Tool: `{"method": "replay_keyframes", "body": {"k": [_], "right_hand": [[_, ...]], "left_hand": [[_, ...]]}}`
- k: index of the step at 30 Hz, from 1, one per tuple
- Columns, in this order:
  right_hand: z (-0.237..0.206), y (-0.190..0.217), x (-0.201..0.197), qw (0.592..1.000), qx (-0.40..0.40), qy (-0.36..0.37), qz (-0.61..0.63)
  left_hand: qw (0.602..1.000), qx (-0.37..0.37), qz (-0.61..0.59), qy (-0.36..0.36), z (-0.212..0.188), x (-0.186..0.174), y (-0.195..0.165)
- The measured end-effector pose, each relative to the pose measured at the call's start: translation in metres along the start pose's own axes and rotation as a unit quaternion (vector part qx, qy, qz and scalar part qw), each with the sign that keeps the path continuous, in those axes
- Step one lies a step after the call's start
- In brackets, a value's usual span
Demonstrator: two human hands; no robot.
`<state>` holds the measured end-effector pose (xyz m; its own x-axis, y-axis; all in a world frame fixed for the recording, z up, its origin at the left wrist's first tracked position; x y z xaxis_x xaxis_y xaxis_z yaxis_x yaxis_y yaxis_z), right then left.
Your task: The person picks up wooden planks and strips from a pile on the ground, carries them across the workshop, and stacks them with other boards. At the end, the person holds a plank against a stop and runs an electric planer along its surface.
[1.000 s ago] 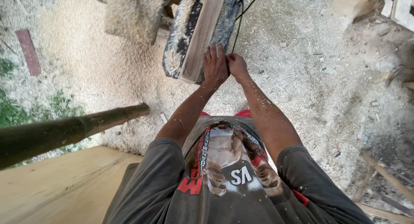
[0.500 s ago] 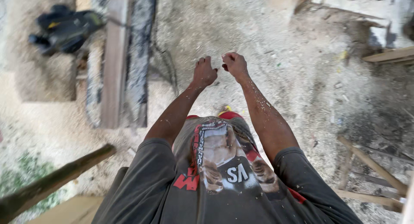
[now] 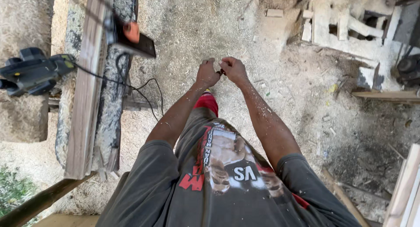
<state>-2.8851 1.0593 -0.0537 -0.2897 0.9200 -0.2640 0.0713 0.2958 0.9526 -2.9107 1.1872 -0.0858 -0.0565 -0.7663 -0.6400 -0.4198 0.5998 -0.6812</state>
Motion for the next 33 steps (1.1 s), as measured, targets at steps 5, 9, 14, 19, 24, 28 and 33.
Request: {"method": "replay_keyframes", "body": {"k": [5, 9, 14, 19, 24, 28, 33], "right_hand": [[0.103, 0.008, -0.01, 0.995, 0.005, 0.055, -0.08], [0.212, 0.019, 0.0, 0.975, -0.076, 0.135, -0.161], [0.304, 0.023, 0.068, 0.969, -0.119, 0.213, -0.021], [0.358, 0.044, 0.139, 0.945, -0.077, 0.311, -0.068], [0.429, 0.088, 0.2, 0.876, -0.144, 0.435, -0.15], [0.459, 0.122, 0.25, 0.822, -0.173, 0.512, -0.181], [0.458, 0.145, 0.327, 0.774, -0.154, 0.589, -0.175]], "left_hand": [[0.999, -0.03, -0.019, -0.016, 0.088, -0.024, -0.012], [0.997, -0.017, -0.002, -0.077, 0.165, -0.062, -0.025], [0.986, -0.106, -0.065, -0.113, 0.213, -0.107, 0.002], [0.953, -0.194, -0.107, -0.208, 0.259, -0.173, 0.028], [0.89, -0.281, -0.164, -0.319, 0.284, -0.226, 0.059], [0.822, -0.331, -0.214, -0.412, 0.286, -0.261, 0.084], [0.703, -0.385, -0.257, -0.54, 0.261, -0.298, 0.128]]}}
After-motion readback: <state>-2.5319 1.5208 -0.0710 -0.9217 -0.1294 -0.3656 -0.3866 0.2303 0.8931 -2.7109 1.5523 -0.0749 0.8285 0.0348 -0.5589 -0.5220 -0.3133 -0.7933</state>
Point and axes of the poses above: each hand's wrist, its own z-axis towards the middle knuckle, its own x-axis out of the palm, y = z × x, the point moved 8 cm from there along z, towards the middle knuckle, and after that the axes turned 13 degrees about -x, right-handed, at the moved point
